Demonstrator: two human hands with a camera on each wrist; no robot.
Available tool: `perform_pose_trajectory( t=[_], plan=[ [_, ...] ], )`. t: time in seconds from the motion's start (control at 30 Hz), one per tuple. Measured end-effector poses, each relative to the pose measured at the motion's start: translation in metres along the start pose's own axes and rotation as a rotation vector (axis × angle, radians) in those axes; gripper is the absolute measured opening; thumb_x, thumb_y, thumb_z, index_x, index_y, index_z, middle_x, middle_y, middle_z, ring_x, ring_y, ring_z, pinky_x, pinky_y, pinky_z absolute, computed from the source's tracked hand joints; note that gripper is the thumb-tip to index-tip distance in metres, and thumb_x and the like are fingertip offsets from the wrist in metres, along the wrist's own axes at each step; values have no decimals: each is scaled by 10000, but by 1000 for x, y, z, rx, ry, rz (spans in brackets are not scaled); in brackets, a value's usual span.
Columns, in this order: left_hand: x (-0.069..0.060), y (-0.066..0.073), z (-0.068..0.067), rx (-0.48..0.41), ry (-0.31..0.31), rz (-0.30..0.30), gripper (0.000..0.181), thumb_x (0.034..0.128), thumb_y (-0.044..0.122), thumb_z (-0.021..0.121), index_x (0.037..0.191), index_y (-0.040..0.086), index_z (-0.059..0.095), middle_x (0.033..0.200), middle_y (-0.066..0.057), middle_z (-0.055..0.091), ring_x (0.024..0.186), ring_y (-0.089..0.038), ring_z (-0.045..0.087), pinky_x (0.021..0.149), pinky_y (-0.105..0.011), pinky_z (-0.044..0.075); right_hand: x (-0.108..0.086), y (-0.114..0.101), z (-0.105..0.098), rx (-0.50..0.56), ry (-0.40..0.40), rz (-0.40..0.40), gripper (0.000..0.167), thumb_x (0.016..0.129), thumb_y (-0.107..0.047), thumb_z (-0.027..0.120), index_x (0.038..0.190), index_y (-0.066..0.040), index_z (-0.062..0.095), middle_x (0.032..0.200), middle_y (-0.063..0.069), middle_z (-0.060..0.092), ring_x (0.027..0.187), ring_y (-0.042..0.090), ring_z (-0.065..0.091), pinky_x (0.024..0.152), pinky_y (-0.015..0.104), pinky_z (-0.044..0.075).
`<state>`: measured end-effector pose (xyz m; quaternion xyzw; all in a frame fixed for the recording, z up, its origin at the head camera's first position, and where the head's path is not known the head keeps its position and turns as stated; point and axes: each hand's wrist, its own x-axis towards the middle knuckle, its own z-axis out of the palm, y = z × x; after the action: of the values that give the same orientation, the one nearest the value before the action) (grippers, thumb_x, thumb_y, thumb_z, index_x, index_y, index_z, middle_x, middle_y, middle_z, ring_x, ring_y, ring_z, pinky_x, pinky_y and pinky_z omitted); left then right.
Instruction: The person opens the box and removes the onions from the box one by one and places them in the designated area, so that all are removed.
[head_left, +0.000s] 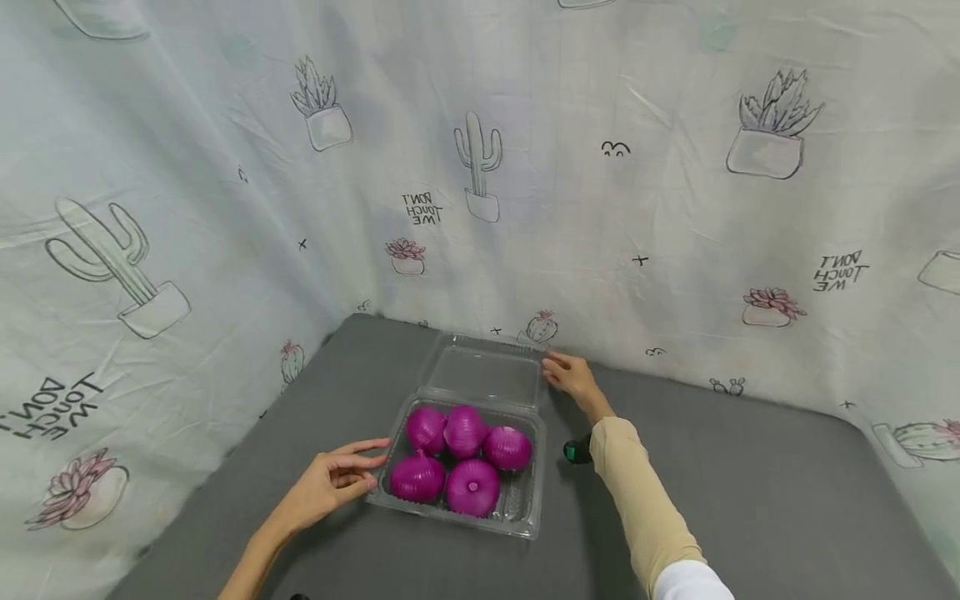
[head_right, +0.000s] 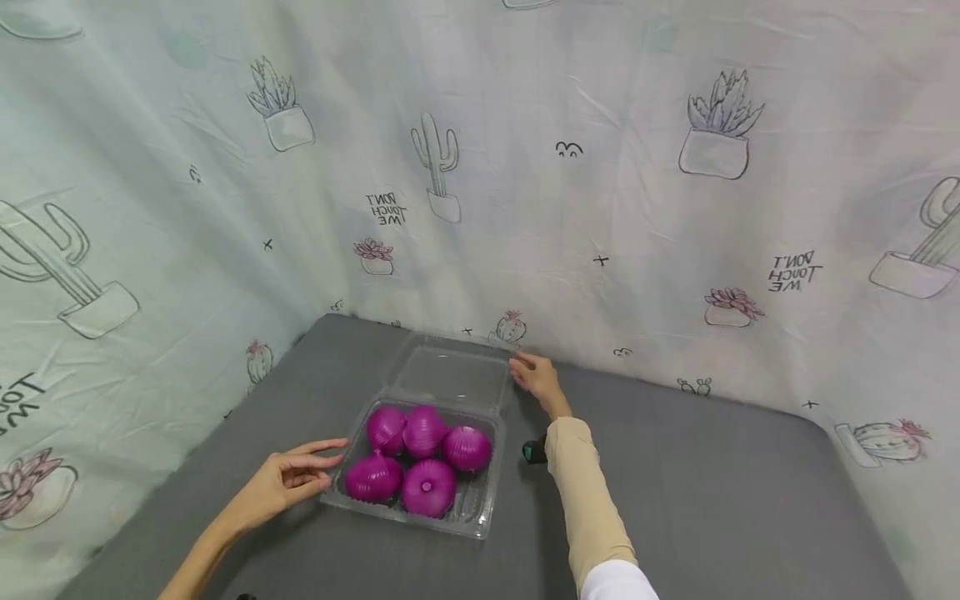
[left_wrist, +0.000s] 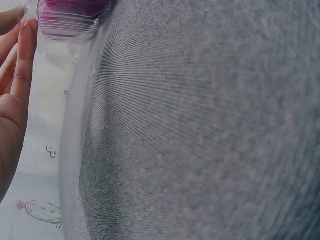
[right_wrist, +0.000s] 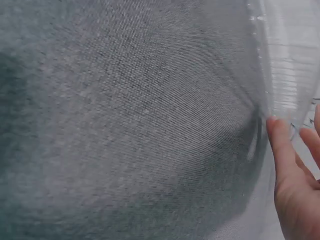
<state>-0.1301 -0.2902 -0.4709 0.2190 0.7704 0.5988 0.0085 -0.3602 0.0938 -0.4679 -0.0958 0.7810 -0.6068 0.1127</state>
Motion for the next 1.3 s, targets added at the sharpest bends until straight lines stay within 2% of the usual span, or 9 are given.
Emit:
perform_pose_trajectory(
  t=[0.17, 0.33, 0.5, 0.7, 0.77, 0.87, 1.07, 1.2, 1.3],
  plan=[
    [-3, 0, -4, 18, 13, 9, 255, 904, -8, 630, 1141, -101, 645, 1365, -329, 430, 1126, -109, 592, 808, -270, 539, -7, -4, -5, 95, -82, 5, 529, 1020, -149, 484, 1452, 90, 295, 1462, 278, 348, 1333, 362, 381, 1038, 345, 392],
    [-5, 0, -9, 36, 16, 6, 203, 907, -11, 625, 1095, -70, 672, 1365, -324, 431, 1142, -79, 578, 808, -267, 539, -19, -9, -6, 149, -135, -14, 547, 1013, -118, 493, 1471, 72, 262, 1521, 246, 256, 1375, 343, 318, 1075, 377, 341],
    [-4, 0, -13, 41, 20, 18, 224, 903, -23, 624, 1116, -81, 662, 1357, -329, 436, 1126, -91, 589, 759, -268, 548, -31, -15, -4, 166, -246, -117, 542, 992, -105, 533, 1458, 62, 313, 1498, 261, 296, 1358, 354, 346, 1062, 389, 351],
    [-2, -1, -13, 45, 12, 20, 263, 902, -16, 629, 1154, -92, 641, 1361, -311, 443, 1058, -111, 616, 733, -265, 550, -47, -28, 9, 115, -441, -291, 558, 943, -101, 617, 1430, 50, 388, 1467, 208, 383, 1350, 338, 361, 983, 304, 441],
    [-1, -1, -13, 38, 7, 22, 276, 903, -16, 628, 1163, -106, 631, 1361, -315, 440, 1056, -111, 617, 730, -269, 551, -51, -33, 15, 133, -511, -320, 581, 928, -103, 639, 1426, 60, 387, 1475, 191, 380, 1362, 345, 330, 971, 302, 452],
    [-2, -3, -11, 29, 0, 22, 278, 903, -21, 624, 1163, -121, 624, 1360, -326, 433, 1067, -102, 614, 720, -277, 554, -56, -38, 24, 169, -607, -324, 613, 912, -96, 659, 1423, 84, 371, 1486, 190, 360, 1370, 356, 297, 997, 352, 430],
    [-3, -5, -7, 32, -2, 11, 236, 907, -10, 624, 1128, -89, 655, 1366, -314, 436, 1135, -71, 580, 745, -280, 553, -60, -47, 38, 172, -780, -299, 637, 867, -14, 687, 1408, 107, 373, 1492, 222, 322, 1382, 314, 292, 1081, 494, 276],
    [-1, -4, -4, 23, -13, 3, 232, 910, 1, 625, 1126, -75, 661, 1372, -328, 422, 1138, -65, 577, 763, -282, 552, -57, -54, 42, 139, -832, -281, 658, 828, -3, 722, 1389, 115, 399, 1477, 217, 354, 1383, 259, 319, 1094, 507, 247],
    [2, -2, -3, 16, -24, -5, 221, 911, 9, 627, 1112, -74, 667, 1376, -331, 416, 1121, -73, 588, 778, -285, 550, -50, -62, 43, 106, -853, -261, 653, 813, 2, 735, 1372, 122, 421, 1465, 217, 374, 1377, 236, 342, 1106, 472, 259]
  ],
)
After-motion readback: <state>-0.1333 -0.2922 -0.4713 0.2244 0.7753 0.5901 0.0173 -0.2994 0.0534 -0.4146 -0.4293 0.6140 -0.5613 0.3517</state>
